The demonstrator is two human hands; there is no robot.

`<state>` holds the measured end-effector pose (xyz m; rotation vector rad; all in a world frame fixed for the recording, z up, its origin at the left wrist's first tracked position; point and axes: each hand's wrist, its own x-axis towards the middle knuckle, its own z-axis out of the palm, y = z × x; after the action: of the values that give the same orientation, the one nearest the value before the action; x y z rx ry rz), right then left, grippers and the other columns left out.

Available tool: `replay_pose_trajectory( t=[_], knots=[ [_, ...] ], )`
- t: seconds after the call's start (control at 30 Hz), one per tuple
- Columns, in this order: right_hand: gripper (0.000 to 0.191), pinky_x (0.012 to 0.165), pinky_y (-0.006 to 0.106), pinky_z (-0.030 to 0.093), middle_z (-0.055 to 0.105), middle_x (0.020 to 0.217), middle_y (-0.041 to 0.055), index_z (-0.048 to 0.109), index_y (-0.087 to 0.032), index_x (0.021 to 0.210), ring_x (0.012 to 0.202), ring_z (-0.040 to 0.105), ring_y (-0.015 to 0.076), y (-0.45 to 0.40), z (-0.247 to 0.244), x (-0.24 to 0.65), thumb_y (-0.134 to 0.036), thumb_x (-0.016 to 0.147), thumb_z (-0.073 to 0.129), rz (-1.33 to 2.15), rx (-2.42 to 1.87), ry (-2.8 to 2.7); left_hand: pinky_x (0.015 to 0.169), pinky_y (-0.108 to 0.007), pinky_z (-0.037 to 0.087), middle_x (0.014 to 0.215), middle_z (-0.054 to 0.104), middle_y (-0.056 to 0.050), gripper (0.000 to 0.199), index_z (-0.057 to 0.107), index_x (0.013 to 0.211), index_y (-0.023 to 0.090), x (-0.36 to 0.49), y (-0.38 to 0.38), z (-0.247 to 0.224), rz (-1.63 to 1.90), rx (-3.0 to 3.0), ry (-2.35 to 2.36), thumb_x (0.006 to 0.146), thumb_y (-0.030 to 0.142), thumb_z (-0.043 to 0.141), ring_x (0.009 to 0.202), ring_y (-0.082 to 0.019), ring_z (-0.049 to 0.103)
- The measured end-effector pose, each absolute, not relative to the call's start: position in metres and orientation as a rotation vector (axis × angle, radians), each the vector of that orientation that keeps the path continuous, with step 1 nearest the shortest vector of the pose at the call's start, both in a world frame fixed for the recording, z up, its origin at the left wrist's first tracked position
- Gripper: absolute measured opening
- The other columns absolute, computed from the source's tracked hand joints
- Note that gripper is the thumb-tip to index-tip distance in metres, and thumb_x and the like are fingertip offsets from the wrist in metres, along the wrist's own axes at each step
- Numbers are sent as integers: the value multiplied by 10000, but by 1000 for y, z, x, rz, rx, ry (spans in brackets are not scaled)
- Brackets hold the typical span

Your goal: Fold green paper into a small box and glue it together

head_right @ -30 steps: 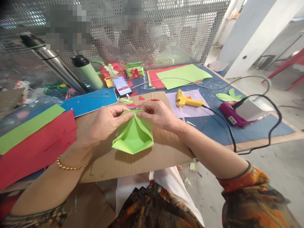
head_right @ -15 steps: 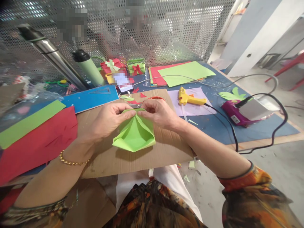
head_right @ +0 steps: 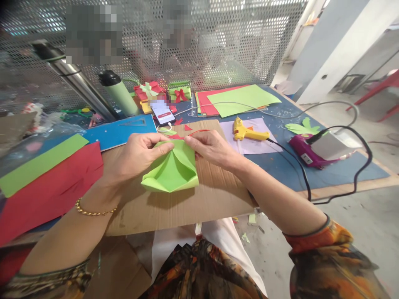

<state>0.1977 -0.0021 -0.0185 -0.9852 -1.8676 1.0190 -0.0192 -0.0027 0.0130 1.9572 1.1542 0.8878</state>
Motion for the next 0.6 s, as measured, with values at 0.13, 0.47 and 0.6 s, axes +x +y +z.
replay_pose_trajectory(
  t=[0.13,0.47,0.6],
  knots=[
    [609,570,271,370,585,610,9,560,-178,641,594,512,115,1,-24,196,-735,881,618,1017,-963,-1914,560,-241,448,680,674,0,180,720,730,182,-19,-2,12,896,2024,1171,855,294,655,632,-135,579],
    [582,566,272,302,488,633,-18,500,-189,656,613,425,99,0,-21,197,-694,941,553,980,-956,-1972,599,-263,440,682,684,1,188,730,734,187,-19,0,9,932,2102,1149,856,304,649,654,-146,587],
    [616,550,280,247,398,638,-37,498,-189,652,626,361,98,1,-26,193,-754,858,635,1013,-915,-1951,625,-269,450,727,723,-16,177,738,744,185,-16,-2,3,938,2171,1115,854,289,646,677,-150,605]
  ],
)
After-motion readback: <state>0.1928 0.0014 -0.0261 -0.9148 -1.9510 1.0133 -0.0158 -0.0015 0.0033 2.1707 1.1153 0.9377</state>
